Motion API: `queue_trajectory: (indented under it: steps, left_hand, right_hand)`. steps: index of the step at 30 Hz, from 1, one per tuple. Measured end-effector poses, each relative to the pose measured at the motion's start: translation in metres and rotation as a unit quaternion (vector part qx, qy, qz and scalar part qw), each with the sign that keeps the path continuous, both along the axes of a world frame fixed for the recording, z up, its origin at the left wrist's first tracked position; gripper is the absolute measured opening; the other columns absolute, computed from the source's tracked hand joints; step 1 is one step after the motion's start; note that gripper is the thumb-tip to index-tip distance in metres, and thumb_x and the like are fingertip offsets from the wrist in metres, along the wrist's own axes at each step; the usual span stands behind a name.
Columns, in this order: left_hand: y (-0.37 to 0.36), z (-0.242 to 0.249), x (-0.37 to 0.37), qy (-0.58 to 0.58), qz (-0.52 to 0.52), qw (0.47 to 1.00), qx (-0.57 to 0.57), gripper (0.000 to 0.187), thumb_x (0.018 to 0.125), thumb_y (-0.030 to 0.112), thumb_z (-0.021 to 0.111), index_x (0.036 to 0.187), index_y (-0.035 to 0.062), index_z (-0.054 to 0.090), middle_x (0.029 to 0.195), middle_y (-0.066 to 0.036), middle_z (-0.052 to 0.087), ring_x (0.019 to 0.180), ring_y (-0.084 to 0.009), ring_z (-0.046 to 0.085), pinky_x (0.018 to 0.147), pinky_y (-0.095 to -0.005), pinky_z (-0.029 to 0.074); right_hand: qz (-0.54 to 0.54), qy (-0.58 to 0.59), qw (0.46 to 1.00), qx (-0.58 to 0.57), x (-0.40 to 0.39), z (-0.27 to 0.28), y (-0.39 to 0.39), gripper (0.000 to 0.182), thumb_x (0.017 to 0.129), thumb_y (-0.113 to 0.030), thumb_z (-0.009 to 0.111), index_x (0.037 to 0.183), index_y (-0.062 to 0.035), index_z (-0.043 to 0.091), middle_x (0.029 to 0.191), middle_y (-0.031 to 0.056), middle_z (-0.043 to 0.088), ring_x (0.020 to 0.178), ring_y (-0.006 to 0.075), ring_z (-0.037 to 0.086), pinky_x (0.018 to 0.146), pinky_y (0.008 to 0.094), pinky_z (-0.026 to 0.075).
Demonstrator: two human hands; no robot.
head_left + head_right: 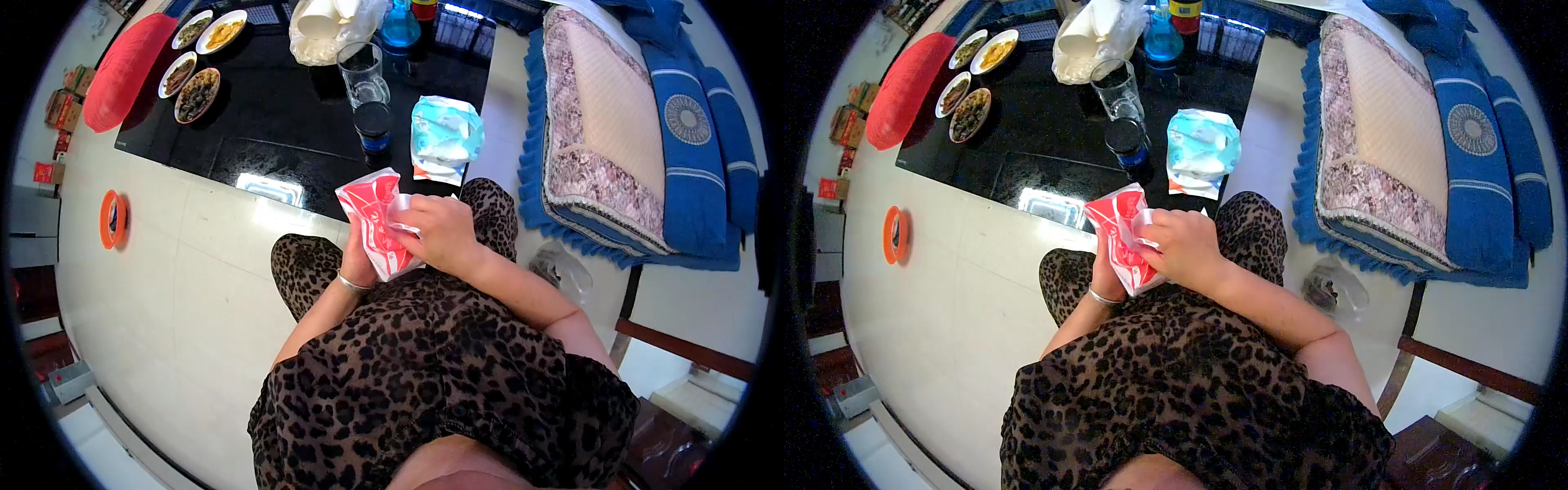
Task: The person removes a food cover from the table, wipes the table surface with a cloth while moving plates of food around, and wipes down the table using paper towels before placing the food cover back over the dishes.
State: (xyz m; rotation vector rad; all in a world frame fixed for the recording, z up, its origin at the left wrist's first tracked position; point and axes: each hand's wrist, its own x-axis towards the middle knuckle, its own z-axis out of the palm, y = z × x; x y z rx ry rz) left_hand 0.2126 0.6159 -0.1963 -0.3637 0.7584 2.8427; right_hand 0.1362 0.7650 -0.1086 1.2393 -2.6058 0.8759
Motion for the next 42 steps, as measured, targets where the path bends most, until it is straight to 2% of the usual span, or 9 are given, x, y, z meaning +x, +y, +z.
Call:
queue_trajectory:
  steps: [3,8,14,20,24,30,33,36,42]
  left_hand:
    - [0.004,-0.006,0.001,-0.01,-0.015,0.999,-0.039,0.079,0.094,0.067,0.018,0.145,0.0086,0.029,0.14,-0.016,0.045,0.127,-0.0309,0.047,0.106,-0.0465,0.039]
    - [0.007,0.002,0.0,-0.035,-0.013,0.998,-0.055,0.07,0.098,0.06,0.022,0.144,0.0084,0.031,0.138,-0.012,0.048,0.124,-0.0276,0.051,0.105,-0.0431,0.041]
    - [0.005,-0.024,0.004,-0.073,-0.006,0.996,-0.047,0.068,0.098,0.059,0.022,0.141,0.0082,0.036,0.134,-0.012,0.051,0.121,-0.026,0.053,0.103,-0.0415,0.043]
    - [0.003,-0.031,0.003,-0.079,-0.001,0.997,-0.023,0.068,0.098,0.06,0.022,0.14,0.0083,0.037,0.133,-0.012,0.052,0.119,-0.0266,0.054,0.101,-0.0421,0.045]
    - [0.002,-0.034,0.007,-0.081,0.007,0.996,-0.034,0.069,0.098,0.06,0.022,0.142,0.0088,0.033,0.135,-0.012,0.05,0.121,-0.0268,0.053,0.103,-0.0428,0.043]
    - [0.001,-0.024,0.004,-0.067,0.003,0.997,-0.025,0.073,0.097,0.062,0.02,0.144,0.0085,0.031,0.137,-0.013,0.048,0.124,-0.0276,0.051,0.104,-0.0446,0.042]
    - [0.003,-0.018,0.004,-0.056,0.024,0.998,-0.031,0.073,0.096,0.063,0.02,0.143,0.0085,0.032,0.137,-0.013,0.048,0.123,-0.0277,0.051,0.103,-0.0453,0.044]
    - [0.002,-0.016,0.004,-0.058,0.036,0.998,-0.005,0.07,0.098,0.06,0.02,0.142,0.0065,0.033,0.134,-0.012,0.051,0.119,-0.0252,0.055,0.101,-0.0412,0.046]
    - [-0.003,0.002,0.005,-0.075,0.042,0.996,-0.035,0.072,0.097,0.061,0.019,0.144,0.0072,0.029,0.137,-0.014,0.048,0.123,-0.0265,0.052,0.103,-0.0432,0.044]
  right_hand:
    - [-0.005,0.002,1.0,0.014,-0.002,-0.018,-0.004,0.013,0.068,-0.022,0.072,0.078,-0.0148,0.067,0.075,0.0022,0.055,0.067,0.0228,0.06,0.056,0.0368,0.045]
    - [0.035,-0.029,0.997,0.069,-0.004,-0.039,-0.008,0.008,0.07,-0.015,0.064,0.077,-0.0122,0.068,0.084,0.0027,0.06,0.078,0.0235,0.061,0.061,0.0385,0.047]
    - [0.087,-0.051,0.994,0.035,-0.011,-0.054,-0.011,0.014,0.069,-0.014,0.065,0.081,-0.008,0.067,0.094,0.006,0.064,0.081,0.0258,0.063,0.065,0.0387,0.05]
    - [0.079,-0.062,0.995,-0.021,-0.012,-0.058,-0.021,0.016,0.069,-0.015,0.067,0.083,-0.0077,0.066,0.092,0.0063,0.063,0.079,0.0276,0.062,0.065,0.0388,0.051]
    - [0.101,-0.104,0.989,0.007,-0.014,-0.055,-0.019,0.012,0.069,-0.013,0.067,0.079,-0.0075,0.064,0.086,0.0059,0.061,0.077,0.0273,0.062,0.063,0.0388,0.05]
    - [0.122,-0.037,0.987,-0.101,-0.013,-0.062,-0.023,0.006,0.069,-0.013,0.064,0.073,-0.0082,0.062,0.079,0.0053,0.059,0.074,0.026,0.061,0.06,0.0383,0.049]
    - [0.121,-0.044,0.991,-0.039,-0.014,-0.065,-0.013,0.006,0.069,-0.014,0.063,0.073,-0.0089,0.062,0.077,0.0045,0.059,0.073,0.0256,0.061,0.058,0.0378,0.047]
    - [0.114,-0.031,0.993,-0.029,-0.012,-0.056,-0.009,0.008,0.068,-0.014,0.064,0.074,-0.0097,0.063,0.075,0.004,0.058,0.072,0.0253,0.061,0.057,0.0376,0.046]
    - [0.086,-0.068,0.988,-0.113,-0.012,-0.043,-0.004,0.017,0.068,-0.014,0.069,0.084,-0.0103,0.069,0.074,0.0055,0.058,0.068,0.0266,0.06,0.057,0.0364,0.046]
